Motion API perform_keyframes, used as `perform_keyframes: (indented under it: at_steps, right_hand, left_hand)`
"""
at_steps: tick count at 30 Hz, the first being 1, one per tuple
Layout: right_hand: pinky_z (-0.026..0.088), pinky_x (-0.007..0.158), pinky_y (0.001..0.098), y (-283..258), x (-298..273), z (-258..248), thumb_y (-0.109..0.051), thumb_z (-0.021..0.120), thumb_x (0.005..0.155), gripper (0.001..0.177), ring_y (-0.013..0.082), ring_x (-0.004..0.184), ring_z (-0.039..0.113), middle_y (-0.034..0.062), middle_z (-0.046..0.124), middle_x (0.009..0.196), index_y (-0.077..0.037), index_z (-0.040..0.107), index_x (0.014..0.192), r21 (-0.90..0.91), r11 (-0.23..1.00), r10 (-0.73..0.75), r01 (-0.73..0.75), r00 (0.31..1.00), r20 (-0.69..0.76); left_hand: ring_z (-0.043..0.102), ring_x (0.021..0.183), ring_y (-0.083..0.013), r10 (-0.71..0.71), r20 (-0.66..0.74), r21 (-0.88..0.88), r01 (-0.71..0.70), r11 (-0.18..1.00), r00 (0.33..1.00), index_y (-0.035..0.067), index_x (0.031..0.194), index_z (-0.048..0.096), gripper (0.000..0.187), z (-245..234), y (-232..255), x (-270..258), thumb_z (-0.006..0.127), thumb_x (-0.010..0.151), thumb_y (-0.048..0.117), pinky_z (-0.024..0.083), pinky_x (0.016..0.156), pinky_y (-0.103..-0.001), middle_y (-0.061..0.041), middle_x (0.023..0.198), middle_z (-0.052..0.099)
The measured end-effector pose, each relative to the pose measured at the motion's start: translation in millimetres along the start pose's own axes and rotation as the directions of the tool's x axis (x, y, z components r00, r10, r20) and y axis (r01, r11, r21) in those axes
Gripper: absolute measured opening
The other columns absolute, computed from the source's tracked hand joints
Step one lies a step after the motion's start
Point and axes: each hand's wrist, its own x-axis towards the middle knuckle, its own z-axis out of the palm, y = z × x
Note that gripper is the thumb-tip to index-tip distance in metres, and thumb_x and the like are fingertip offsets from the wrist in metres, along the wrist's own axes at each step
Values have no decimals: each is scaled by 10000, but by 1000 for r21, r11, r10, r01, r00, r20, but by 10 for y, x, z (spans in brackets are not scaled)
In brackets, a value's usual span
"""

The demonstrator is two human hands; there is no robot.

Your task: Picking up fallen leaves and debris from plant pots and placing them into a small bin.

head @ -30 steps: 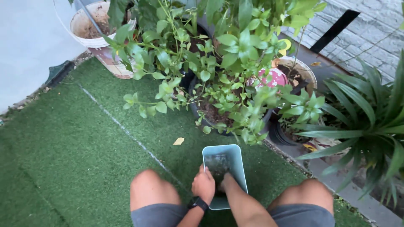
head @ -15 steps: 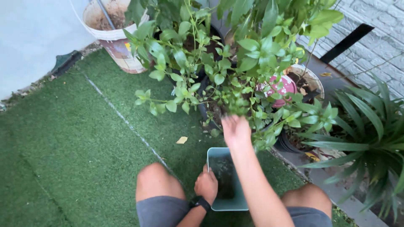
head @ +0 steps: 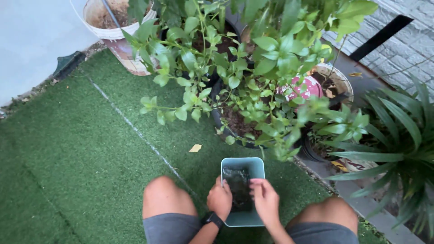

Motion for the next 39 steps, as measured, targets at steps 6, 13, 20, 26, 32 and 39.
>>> perform_keyframes:
  at_steps: [6,13,20,26,32,39]
  right_hand:
    - [569,852,521,-232,-91,-208,-527,598,917,501,422,963,693,225,713,1043,-78,659,1130,-943,278,-416,182,908,53]
    - [576,720,593,646,15,-488,-459,461,1018,517,493,786,693,278,701,807,-56,725,829,-958,276,-196,80,980,25]
    - [578,687,579,-171,-1073,-842,-463,447,1025,600,496,691,685,294,679,721,-7,717,744,-971,240,-214,18,976,-35]
    - [571,677,585,-1993,-2699,-927,-510,467,994,606,496,685,683,288,685,715,-17,722,751,-973,213,-170,-88,977,-126]
    - [560,647,593,-3962,-3760,-805,-473,510,958,520,494,653,679,270,686,666,-36,740,794,-972,226,-166,-65,981,-104]
    - [548,628,589,-4675,-3589,-924,-453,565,970,502,477,614,667,254,652,625,-43,711,719,-970,171,-216,171,967,132]
  left_hand:
    - [711,856,-461,-92,132,67,84,994,987,242,1253,642,390,-74,18,27,499,977,478,569,760,-605,-213,901,743]
    - [707,768,-470,-96,105,144,81,986,990,194,1188,668,326,392,-628,-50,482,1012,397,581,691,-598,-241,818,715]
    - [690,712,-475,24,179,271,-73,960,984,179,1201,673,339,-1010,672,-791,477,1001,372,553,706,-608,-236,751,710]
    - [723,787,-307,-69,507,-188,188,964,859,206,1421,629,529,-2705,1579,-1592,446,1015,492,581,750,-435,-171,902,754]
    - [624,1117,-175,-42,724,-517,582,627,689,230,1470,572,665,-3325,1680,-2031,352,987,631,491,979,-358,-35,1296,704]
    - [504,1320,-201,-394,429,362,244,900,813,180,1544,446,652,-2727,1741,-1670,334,1034,570,393,1124,-384,-43,1488,536]
